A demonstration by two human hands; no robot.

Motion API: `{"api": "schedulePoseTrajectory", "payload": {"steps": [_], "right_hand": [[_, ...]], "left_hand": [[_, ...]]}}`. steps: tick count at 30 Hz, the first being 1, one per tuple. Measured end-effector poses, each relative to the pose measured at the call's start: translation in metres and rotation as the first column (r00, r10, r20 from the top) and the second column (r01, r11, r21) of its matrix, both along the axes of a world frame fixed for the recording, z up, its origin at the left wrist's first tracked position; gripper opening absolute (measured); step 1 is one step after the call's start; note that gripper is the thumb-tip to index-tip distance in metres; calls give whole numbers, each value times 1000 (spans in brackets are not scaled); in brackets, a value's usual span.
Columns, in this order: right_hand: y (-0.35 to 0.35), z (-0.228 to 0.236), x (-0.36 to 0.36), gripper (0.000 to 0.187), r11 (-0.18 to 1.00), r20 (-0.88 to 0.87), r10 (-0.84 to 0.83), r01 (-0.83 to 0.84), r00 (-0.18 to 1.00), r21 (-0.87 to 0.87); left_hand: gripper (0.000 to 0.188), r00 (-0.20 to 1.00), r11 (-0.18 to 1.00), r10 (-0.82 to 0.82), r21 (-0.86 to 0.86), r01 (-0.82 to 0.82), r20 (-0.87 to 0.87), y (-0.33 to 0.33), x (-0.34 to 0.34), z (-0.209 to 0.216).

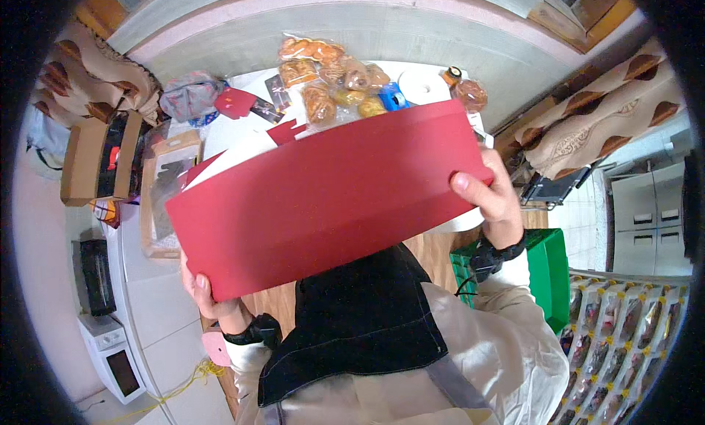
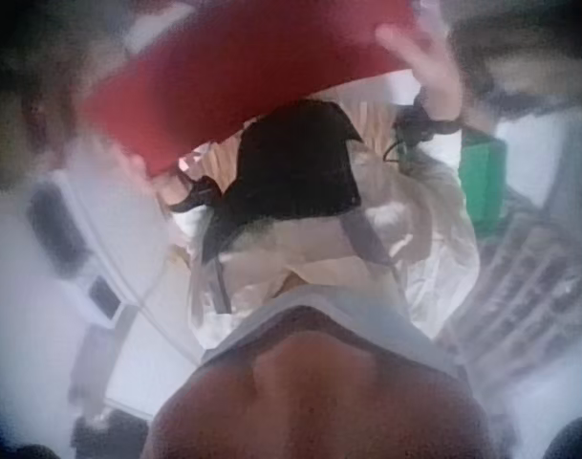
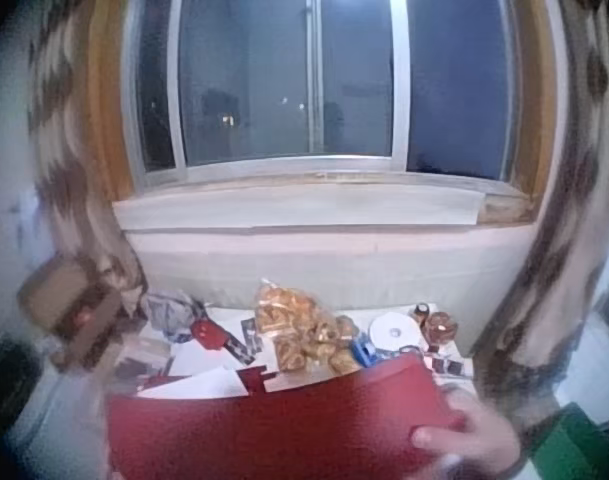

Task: The person unpacks a flat-packed red and white cardboard box from a plastic bag. They then fold the box along its pre-scored lines and tuck the flaps to assemble it into a three-dimensional container.

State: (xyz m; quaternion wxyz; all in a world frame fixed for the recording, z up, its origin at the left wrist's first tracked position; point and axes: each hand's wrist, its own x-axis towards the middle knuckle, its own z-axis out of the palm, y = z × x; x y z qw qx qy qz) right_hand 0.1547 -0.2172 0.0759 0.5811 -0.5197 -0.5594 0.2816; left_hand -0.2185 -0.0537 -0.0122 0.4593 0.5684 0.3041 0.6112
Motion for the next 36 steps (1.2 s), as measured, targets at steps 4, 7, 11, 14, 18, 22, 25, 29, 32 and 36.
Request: {"api": "schedulePoseTrajectory", "payload": {"steps": [4,7,11,14,18,22,25,29,32,36], "right_hand": [[-10,-17,-2,20,991,115,130,-131,985,4],[-5,-3,-16,17,998,66,17,-20,998,54],[20,47,8,27,954,-5,-175,170,985,248],[59,102,32,38,880,-67,-192,202,979,429],[106,124,19,29,823,101,55,-102,993,559],[133,38,-1,22,883,437,58,-251,897,396],[139,-68,-5,27,924,525,145,-304,839,230],[110,-177,-26,17,964,487,245,-263,838,-33],[94,-237,-29,12,949,516,310,-296,798,-113],[79,-294,-29,20,947,549,322,-258,771,-192]], "left_hand": [[60,999,985,32,-170,-37,-28,-35,-10,-3],[61,1000,956,-9,-294,2,-21,-48,-12,25],[53,948,999,35,-4,-35,318,30,-26,73],[50,923,863,303,344,-371,236,49,4,138],[43,963,754,156,604,-259,219,81,-17,137],[46,981,961,-93,274,43,171,91,-42,25],[43,992,991,-129,-44,129,6,71,-51,-78],[47,947,900,-222,-423,107,-233,33,-66,-171],[41,892,893,-246,-447,56,-380,16,-73,-233],[37,875,858,-235,-514,-18,-423,2,-58,-247]]}}
